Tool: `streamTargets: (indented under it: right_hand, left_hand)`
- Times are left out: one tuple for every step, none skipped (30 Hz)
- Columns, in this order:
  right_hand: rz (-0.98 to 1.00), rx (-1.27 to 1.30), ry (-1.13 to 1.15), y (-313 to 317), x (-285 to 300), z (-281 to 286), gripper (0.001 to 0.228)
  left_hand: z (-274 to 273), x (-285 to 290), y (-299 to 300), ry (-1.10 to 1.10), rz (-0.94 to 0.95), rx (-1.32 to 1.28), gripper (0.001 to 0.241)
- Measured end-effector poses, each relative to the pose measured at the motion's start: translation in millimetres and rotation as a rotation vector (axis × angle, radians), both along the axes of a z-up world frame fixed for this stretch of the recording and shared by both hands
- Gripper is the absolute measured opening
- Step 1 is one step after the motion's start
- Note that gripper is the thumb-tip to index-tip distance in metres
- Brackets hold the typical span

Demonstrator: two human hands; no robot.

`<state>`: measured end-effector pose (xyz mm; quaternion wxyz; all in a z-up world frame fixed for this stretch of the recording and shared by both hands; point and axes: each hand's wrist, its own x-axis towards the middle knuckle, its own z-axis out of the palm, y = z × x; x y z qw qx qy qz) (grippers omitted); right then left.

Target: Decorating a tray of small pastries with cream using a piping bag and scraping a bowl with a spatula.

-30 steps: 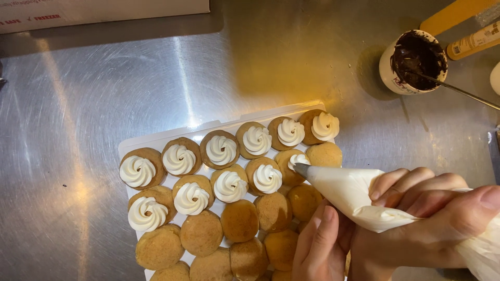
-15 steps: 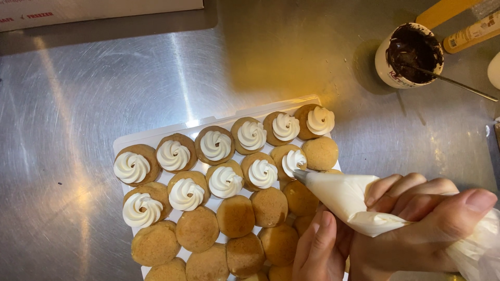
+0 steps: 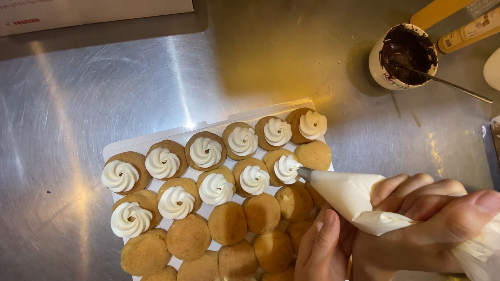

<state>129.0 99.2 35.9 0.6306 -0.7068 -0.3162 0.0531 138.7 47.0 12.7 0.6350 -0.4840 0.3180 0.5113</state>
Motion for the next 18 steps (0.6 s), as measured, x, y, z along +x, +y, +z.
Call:
streamTargets:
  right_hand:
    - [0.013,0.047,0.025,3,1,-1,0.049]
    - [0.026,0.095,0.051,6,1,-1,0.048]
    - [0.039,0.143,0.077,10,2,-2,0.047]
    - [0.052,0.192,0.103,13,3,-2,0.046]
    - [0.066,0.24,0.129,16,4,-3,0.045]
    - [0.08,0.288,0.155,19,5,-3,0.044]
    - [0.093,0.335,0.181,22,6,-3,0.044]
    - [0.105,0.382,0.207,25,8,-4,0.043]
    - [0.105,0.382,0.207,14,41,-17,0.043]
    - [0.328,0.443,0.316,3,74,-31,0.034]
    - [0.554,0.502,0.423,-8,107,-45,0.027]
    - [0.553,0.503,0.421,-14,117,-48,0.027]
    - [0.545,0.447,0.303,-20,126,-51,0.024]
    - [0.538,0.391,0.188,-26,134,-55,0.022]
    - [0.539,0.392,0.188,-22,115,-44,0.022]
    - [0.433,0.246,-0.027,-18,96,-33,0.022]
    - [0.323,0.098,-0.238,-13,78,-22,0.027]
    - [0.322,0.098,-0.24,-8,69,-14,0.027]
  left_hand:
    - [1,1,2,0.017,0.013,-0.005,0.054]
    - [1,1,5,0.036,0.027,-0.009,0.055]
    - [2,2,7,0.054,0.041,-0.014,0.055]
    - [3,3,9,0.072,0.056,-0.017,0.055]
    - [4,4,12,0.091,0.07,-0.021,0.056]
    - [1,7,9,0.091,0.071,-0.02,0.056]
    - [-2,10,7,0.107,0.06,0.055,0.056]
    - [-4,13,5,0.122,0.046,0.131,0.057]
    - [-8,17,3,0.122,0.046,0.131,0.057]
    - [-10,21,0,0.141,0.025,0.243,0.058]
    - [-13,26,-4,0.159,0.002,0.356,0.06]
    - [-16,30,-6,0.157,0.001,0.357,0.06]
    - [-18,35,-8,0.173,-0.023,0.471,0.061]
    - [-20,39,-10,0.189,-0.046,0.585,0.063]
    - [-21,43,-11,0.19,-0.045,0.585,0.063]
    - [-22,46,-12,0.201,-0.073,0.7,0.066]
    - [-22,50,-13,0.211,-0.103,0.815,0.068]
    - [-19,50,-9,0.209,-0.104,0.815,0.068]
